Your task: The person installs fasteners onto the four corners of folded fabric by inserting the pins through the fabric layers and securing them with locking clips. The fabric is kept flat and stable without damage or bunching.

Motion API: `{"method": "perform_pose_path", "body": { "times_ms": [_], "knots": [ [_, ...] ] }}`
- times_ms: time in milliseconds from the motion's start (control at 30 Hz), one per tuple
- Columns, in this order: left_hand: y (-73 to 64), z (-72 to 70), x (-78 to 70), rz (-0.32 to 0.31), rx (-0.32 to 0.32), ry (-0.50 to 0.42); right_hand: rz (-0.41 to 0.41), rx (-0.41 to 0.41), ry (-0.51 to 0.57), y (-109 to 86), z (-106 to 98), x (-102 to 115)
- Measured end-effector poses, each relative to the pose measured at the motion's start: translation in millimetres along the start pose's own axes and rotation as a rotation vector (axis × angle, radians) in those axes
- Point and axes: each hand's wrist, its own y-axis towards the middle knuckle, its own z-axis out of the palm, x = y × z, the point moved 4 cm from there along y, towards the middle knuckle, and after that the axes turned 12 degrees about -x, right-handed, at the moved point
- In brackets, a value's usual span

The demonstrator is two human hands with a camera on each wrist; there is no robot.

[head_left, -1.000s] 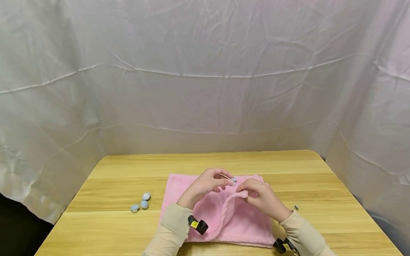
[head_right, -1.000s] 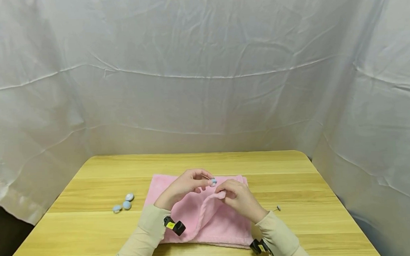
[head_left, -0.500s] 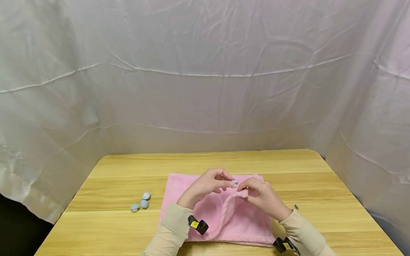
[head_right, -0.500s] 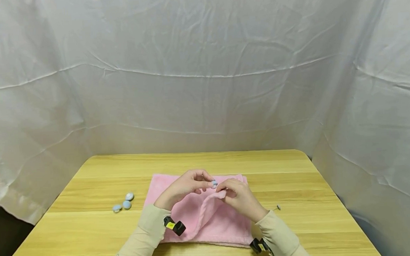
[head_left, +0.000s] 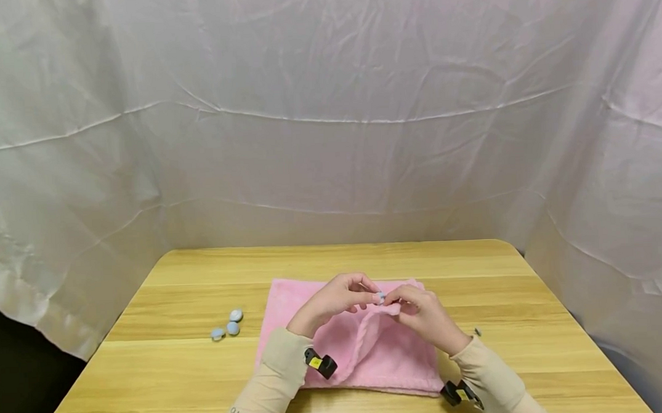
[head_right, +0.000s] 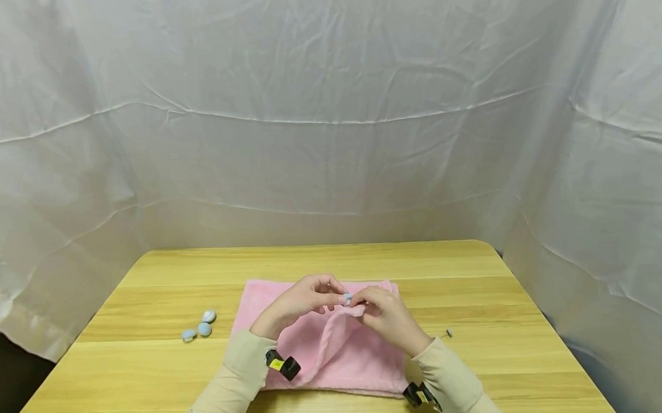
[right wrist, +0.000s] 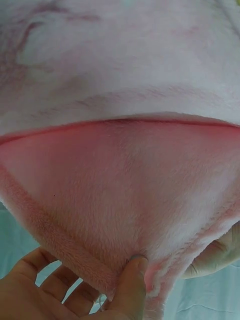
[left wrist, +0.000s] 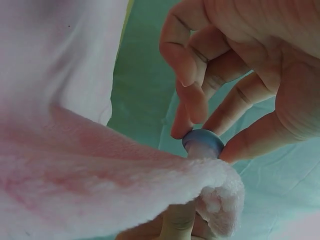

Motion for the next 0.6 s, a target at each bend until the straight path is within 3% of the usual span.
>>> {"method": "perform_pose_path", "body": {
  "times_ms": [333, 467, 600],
  "knots": [
    [-8.0, -15.8, -9.3, 0.060, -0.039, 0.128, 0.020, 0.016, 0.010, -0.7, 1.8, -0.5],
    [-14.3, -25.9, -14.0, 0.115, -0.096, 0.160, 0.016, 0.015, 0.002, -1.1, 2.0, -1.4],
    [-22.4, -30.8, -17.4, 0.211, -0.146, 0.222, 0.007, 0.016, -0.001, -1.2, 3.5, -2.3]
  ]
}}
